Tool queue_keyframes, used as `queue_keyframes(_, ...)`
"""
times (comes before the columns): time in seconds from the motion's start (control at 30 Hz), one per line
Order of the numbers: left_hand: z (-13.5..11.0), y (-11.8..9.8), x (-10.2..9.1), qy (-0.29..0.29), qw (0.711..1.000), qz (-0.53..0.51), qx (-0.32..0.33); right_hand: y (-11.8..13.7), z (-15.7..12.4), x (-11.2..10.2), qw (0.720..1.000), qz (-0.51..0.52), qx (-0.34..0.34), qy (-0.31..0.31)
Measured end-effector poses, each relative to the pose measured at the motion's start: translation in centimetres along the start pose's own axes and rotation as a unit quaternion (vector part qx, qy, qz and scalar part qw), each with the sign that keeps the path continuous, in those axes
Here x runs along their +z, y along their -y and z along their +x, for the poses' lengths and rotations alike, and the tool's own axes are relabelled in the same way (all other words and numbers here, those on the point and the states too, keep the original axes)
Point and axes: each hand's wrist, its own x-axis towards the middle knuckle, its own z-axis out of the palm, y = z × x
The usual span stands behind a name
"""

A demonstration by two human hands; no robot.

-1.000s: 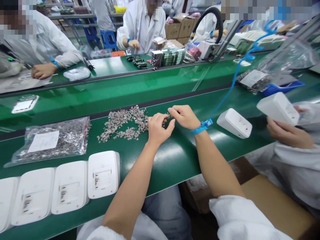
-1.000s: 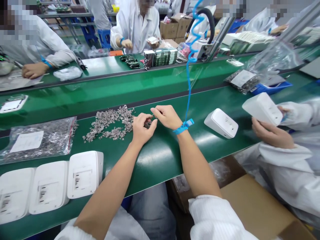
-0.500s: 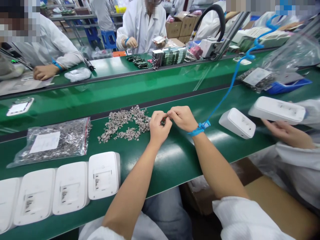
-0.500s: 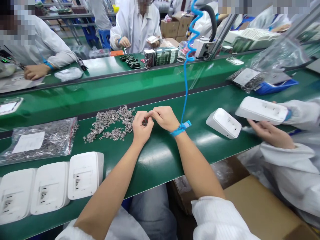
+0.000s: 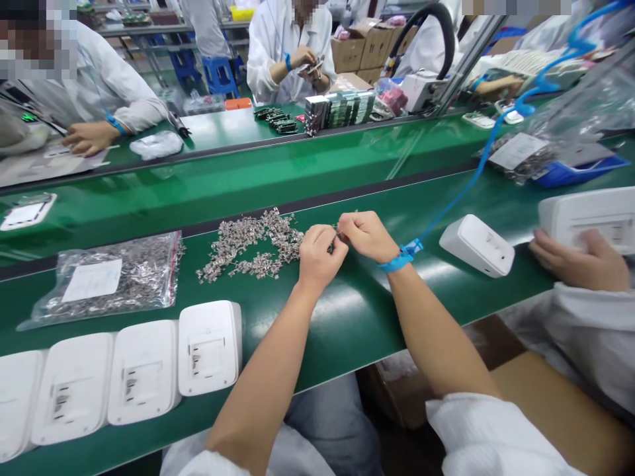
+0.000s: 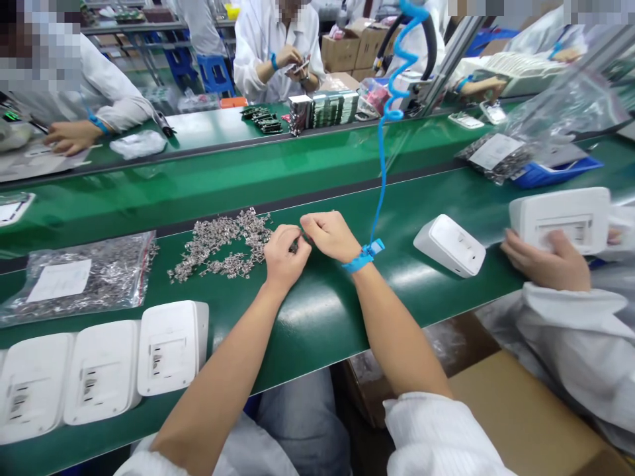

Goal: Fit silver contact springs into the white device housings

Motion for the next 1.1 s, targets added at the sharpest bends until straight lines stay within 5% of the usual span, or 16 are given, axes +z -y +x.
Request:
queue_keyframes(0.13,0.5,-0.6,-0.3,-0.006,0.995,-0.061,-0.082,0.2,-0.2,-1.0,0.993,0.098,-0.056,0.017)
queue_keyframes(0.27,0.7,-0.6,-0.6,0.039,0.959,-0.178,-0.216,0.3,-0.1,-1.8,0.985,0.072,-0.142,0.065)
queue_keyframes(0.4,0.8,0.1,-0.7,0.08,0.874,-0.341,-0.337,0.3,0.1,-1.7,0.983,0.013,-0.179,0.044)
queue_keyframes(0.6,1.2,0.2,-1.1,0.121,0.706,-0.566,-0.408,0.4,0.1,-1.0,0.975,-0.045,-0.219,-0.019)
queue_keyframes(0.7,1.2,-0.1,-1.2,0.132,0.679,-0.591,-0.415,0.5,0.2,-0.6,0.974,-0.047,-0.22,-0.011)
queue_keyframes(0.9,1.6,0.7,-1.2,0.046,0.761,-0.523,-0.38,-0.1,0.3,-0.2,0.98,-0.099,-0.167,-0.044)
queue_keyframes(1.0,1.5,1.4,-1.1,0.035,0.859,-0.389,-0.331,-0.4,0.3,-0.8,0.987,-0.097,-0.106,-0.07)
queue_keyframes(1.1,0.8,1.5,-0.5,0.076,0.969,-0.144,-0.189,-0.6,0.4,-1.6,0.993,-0.025,-0.027,-0.111)
